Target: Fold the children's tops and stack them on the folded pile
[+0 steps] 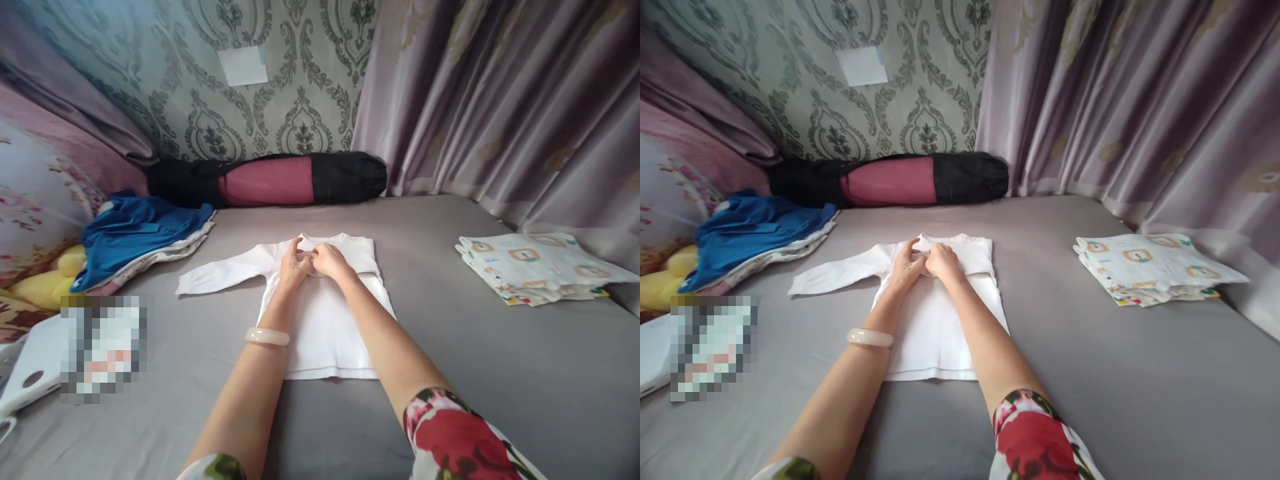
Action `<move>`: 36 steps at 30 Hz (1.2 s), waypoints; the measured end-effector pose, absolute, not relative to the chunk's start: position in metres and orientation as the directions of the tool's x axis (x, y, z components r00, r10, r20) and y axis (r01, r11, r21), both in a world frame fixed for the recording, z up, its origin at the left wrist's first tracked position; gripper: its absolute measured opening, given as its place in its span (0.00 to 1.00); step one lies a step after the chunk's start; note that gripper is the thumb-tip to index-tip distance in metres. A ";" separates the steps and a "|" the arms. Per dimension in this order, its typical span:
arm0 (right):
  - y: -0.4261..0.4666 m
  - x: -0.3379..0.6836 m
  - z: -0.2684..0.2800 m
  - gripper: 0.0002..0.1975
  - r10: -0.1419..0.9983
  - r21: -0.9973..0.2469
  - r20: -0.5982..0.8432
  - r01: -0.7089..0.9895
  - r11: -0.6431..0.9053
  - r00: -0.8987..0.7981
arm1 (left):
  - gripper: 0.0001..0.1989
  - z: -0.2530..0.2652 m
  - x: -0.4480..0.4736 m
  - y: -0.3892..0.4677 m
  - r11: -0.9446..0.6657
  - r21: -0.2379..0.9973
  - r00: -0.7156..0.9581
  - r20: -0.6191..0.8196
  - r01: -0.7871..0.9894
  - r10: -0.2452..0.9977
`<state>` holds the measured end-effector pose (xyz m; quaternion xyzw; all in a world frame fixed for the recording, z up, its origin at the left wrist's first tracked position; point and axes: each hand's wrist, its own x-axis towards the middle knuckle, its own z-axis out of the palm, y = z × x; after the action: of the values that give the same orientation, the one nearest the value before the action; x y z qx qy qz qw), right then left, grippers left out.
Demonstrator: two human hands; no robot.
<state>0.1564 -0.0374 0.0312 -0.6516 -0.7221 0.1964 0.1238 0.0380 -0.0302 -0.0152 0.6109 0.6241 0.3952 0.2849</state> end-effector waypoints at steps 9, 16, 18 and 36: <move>-0.055 0.150 -0.003 0.25 0.997 -0.286 0.073 0.957 0.038 -0.018 | 0.28 -0.021 0.038 -0.029 -0.209 0.798 0.000 0.253 0.565 0.967; -0.059 0.190 -0.012 0.38 0.999 -0.213 -0.037 0.977 -0.020 0.013 | 0.23 -0.028 0.036 -0.025 -0.238 0.767 0.038 0.269 0.596 0.962; -0.061 0.203 -0.010 0.39 0.997 -0.164 -0.055 0.985 -0.060 0.052 | 0.22 -0.029 0.036 -0.024 -0.239 0.742 0.044 0.272 0.626 0.961; -0.017 0.297 0.010 0.18 0.885 -0.339 -0.098 0.821 -0.459 0.455 | 0.18 -0.018 0.039 -0.028 -0.058 0.732 -0.122 0.190 0.679 0.974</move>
<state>0.2970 -0.0171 0.0104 -0.8441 -0.5054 0.1311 0.1222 0.0386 -0.0278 -0.0177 0.6305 0.6554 0.3626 0.2035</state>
